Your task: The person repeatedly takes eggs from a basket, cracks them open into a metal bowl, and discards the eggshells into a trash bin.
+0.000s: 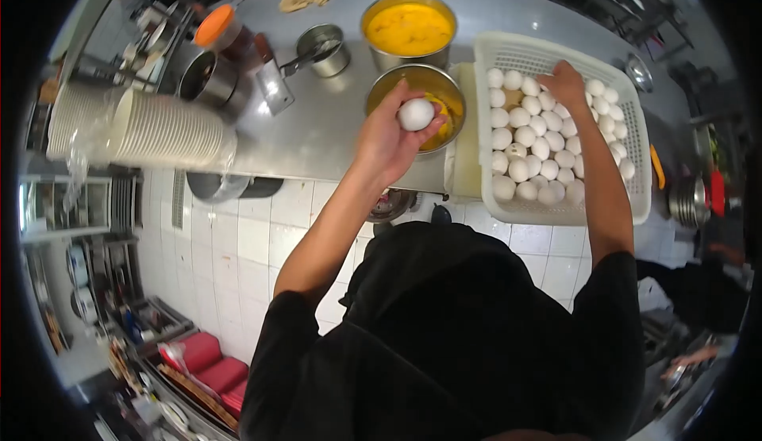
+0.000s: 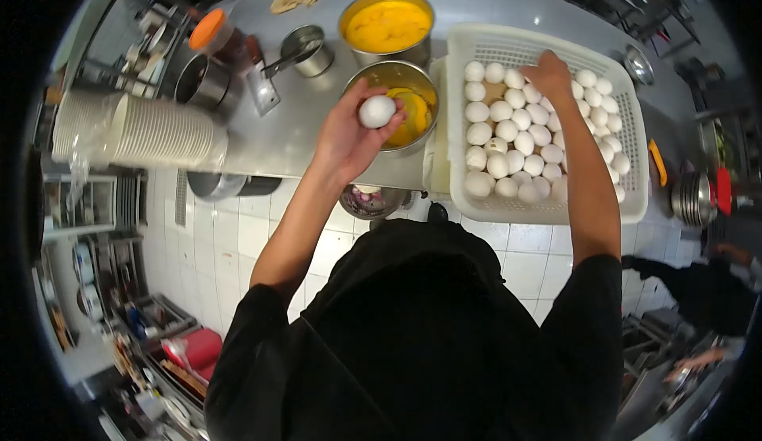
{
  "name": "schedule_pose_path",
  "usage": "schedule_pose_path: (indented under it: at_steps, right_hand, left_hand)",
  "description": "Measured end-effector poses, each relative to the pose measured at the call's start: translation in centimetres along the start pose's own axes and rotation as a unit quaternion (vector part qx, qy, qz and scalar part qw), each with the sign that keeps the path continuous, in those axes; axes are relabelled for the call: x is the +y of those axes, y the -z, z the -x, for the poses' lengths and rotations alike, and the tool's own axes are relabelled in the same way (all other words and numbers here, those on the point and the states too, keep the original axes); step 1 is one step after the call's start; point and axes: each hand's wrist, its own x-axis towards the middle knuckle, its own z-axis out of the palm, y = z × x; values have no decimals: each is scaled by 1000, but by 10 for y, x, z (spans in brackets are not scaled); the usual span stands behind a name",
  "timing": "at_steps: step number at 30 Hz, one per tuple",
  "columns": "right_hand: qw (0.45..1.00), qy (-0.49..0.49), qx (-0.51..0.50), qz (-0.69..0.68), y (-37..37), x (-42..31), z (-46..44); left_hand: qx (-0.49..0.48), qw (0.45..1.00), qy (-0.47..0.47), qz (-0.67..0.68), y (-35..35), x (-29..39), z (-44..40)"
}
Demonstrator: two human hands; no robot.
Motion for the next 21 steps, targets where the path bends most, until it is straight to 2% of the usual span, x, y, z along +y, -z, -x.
schedule_pose_path:
  at_steps: [2, 4, 6, 8, 10, 13, 16, 19, 21]
  right_hand:
    - [995, -32, 7, -89, 32, -16, 16]
    - [953, -101, -28, -284, 61, -55, 40]
    - [916, -45, 47, -397, 93, -123, 83]
    - [876, 34, 54, -477, 86, -155, 113]
    - [816, 58, 63, -572, 73, -193, 133]
    - [861, 130, 107, -481, 82, -227, 141]
    - [861, 224, 224, -399, 91, -243, 141]
    - [912, 290, 181, -229, 69, -245, 141]
    - [914, 270, 150, -262, 67, -248, 141]
  left_hand:
    - [-11, 1000, 2, 9, -2, -1, -9]
    - [4, 1000, -25, 5, -5, -4, -21]
    - [-7, 999, -32, 2, -7, -8, -31]
    - [-4, 999, -40, 4, -10, -11, -42]
    - [-8, 999, -40, -7, -13, -12, -49]
    - [-23, 999, -40, -5, -13, -13, -55]
    - [-23, 999, -42, 13, -16, -13, -56]
    - [-37, 998, -50, 11, -12, -12, -55]
    - [-40, 998, -42, 8, -8, -13, -53]
